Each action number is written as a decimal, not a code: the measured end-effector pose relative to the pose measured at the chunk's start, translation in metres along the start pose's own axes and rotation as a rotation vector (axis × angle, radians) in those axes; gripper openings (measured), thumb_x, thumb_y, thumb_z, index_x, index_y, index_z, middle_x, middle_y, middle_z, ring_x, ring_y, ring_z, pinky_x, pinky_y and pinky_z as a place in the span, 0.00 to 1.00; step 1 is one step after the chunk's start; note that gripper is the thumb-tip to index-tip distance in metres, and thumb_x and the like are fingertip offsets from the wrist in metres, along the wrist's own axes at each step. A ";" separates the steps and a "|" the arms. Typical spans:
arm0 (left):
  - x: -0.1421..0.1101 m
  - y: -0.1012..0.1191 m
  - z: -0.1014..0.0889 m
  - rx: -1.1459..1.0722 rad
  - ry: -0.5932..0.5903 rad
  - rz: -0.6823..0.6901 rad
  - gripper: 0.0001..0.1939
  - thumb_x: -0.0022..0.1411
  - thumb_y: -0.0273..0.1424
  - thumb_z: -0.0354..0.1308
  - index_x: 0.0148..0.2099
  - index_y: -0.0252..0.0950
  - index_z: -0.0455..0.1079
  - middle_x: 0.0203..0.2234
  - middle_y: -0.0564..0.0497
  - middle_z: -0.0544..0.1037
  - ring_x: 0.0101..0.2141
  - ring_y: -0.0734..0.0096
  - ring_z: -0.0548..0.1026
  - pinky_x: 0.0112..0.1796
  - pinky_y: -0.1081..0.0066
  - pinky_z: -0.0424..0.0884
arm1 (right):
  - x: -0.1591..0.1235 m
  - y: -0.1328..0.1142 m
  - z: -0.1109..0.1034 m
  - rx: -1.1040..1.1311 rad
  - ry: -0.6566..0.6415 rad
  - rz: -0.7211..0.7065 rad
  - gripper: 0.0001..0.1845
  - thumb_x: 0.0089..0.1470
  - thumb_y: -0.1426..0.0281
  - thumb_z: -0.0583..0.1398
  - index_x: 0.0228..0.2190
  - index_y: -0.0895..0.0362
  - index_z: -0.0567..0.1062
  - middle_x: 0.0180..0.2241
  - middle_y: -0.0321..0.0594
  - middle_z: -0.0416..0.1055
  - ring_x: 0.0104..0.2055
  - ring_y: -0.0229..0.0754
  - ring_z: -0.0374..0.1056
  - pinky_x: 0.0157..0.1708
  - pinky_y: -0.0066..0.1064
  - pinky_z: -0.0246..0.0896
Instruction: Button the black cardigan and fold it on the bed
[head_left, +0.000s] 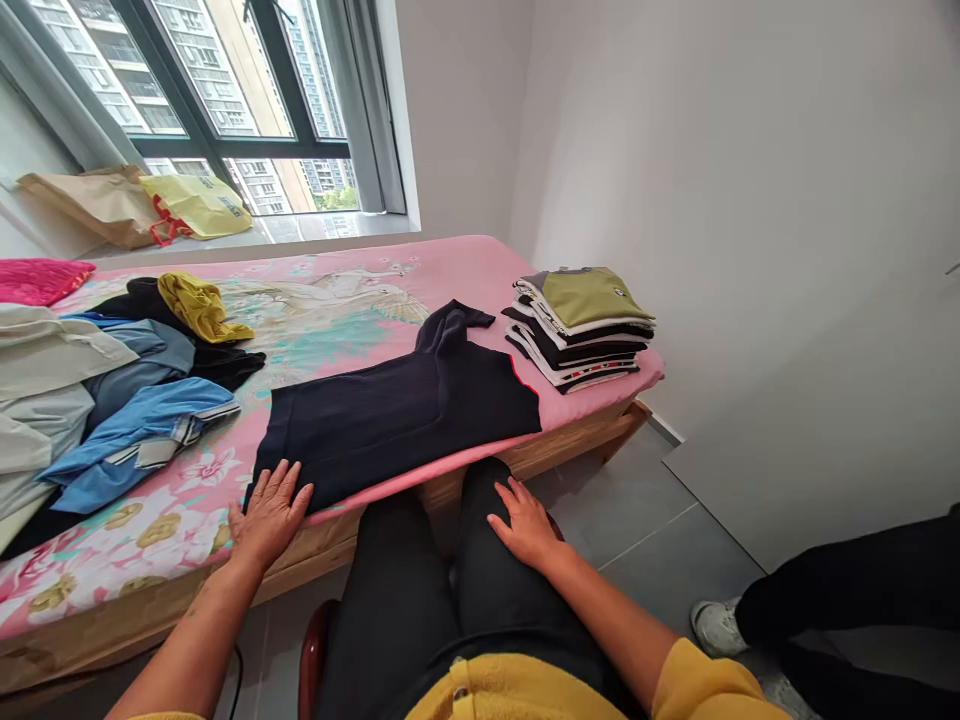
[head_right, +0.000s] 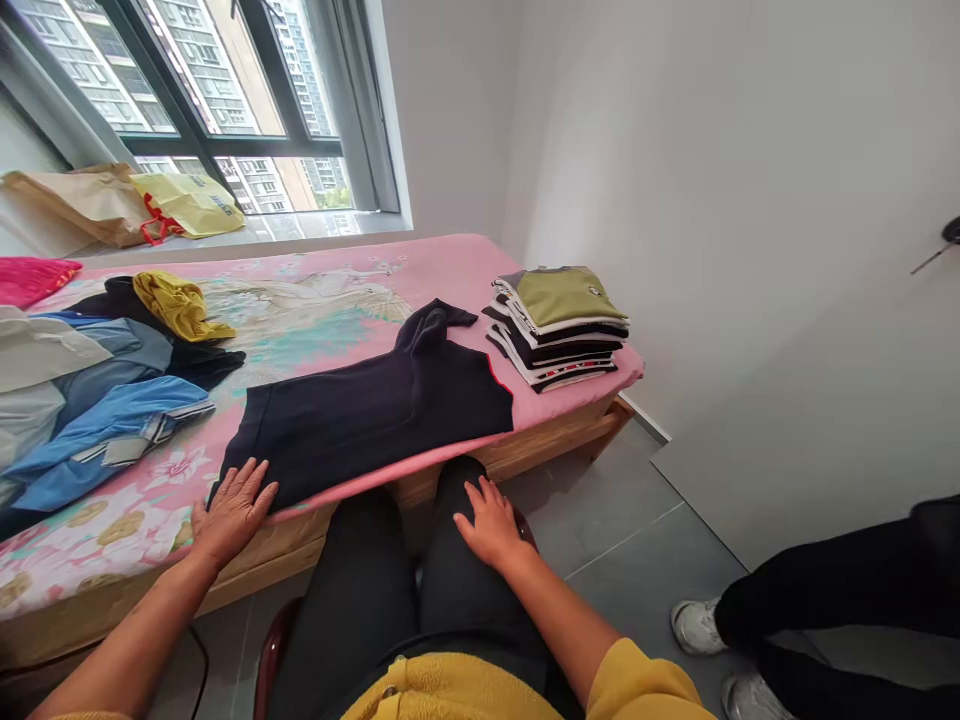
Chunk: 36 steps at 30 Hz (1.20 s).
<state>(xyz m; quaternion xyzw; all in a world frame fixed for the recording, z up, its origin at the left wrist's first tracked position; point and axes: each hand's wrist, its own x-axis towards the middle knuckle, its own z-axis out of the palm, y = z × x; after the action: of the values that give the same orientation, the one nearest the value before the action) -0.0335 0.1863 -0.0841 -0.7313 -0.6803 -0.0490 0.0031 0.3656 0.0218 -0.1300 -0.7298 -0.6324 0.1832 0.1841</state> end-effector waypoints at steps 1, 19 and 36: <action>-0.001 0.000 0.001 0.003 0.007 0.004 0.31 0.64 0.46 0.31 0.65 0.42 0.48 0.65 0.53 0.47 0.64 0.60 0.43 0.59 0.46 0.36 | 0.001 0.000 -0.001 0.017 0.064 -0.080 0.25 0.55 0.64 0.54 0.54 0.57 0.65 0.60 0.50 0.55 0.62 0.52 0.49 0.58 0.51 0.49; 0.047 0.052 -0.024 -0.288 0.268 0.038 0.22 0.60 0.39 0.45 0.54 0.40 0.66 0.54 0.47 0.68 0.59 0.60 0.59 0.60 0.54 0.50 | 0.206 -0.036 -0.043 0.002 0.096 -0.946 0.18 0.52 0.76 0.52 0.46 0.58 0.68 0.48 0.47 0.67 0.56 0.43 0.58 0.57 0.43 0.54; 0.276 0.256 -0.071 0.022 0.054 1.007 0.08 0.48 0.26 0.58 0.34 0.35 0.75 0.55 0.44 0.65 0.63 0.55 0.47 0.61 0.53 0.39 | 0.217 -0.039 -0.041 0.138 0.166 -0.890 0.21 0.47 0.78 0.53 0.43 0.51 0.69 0.44 0.41 0.71 0.50 0.42 0.65 0.54 0.40 0.59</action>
<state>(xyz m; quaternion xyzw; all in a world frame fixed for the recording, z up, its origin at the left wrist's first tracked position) 0.2352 0.4366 0.0231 -0.9671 -0.2434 -0.0532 0.0515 0.3813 0.2408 -0.0827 -0.3855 -0.8538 0.0689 0.3430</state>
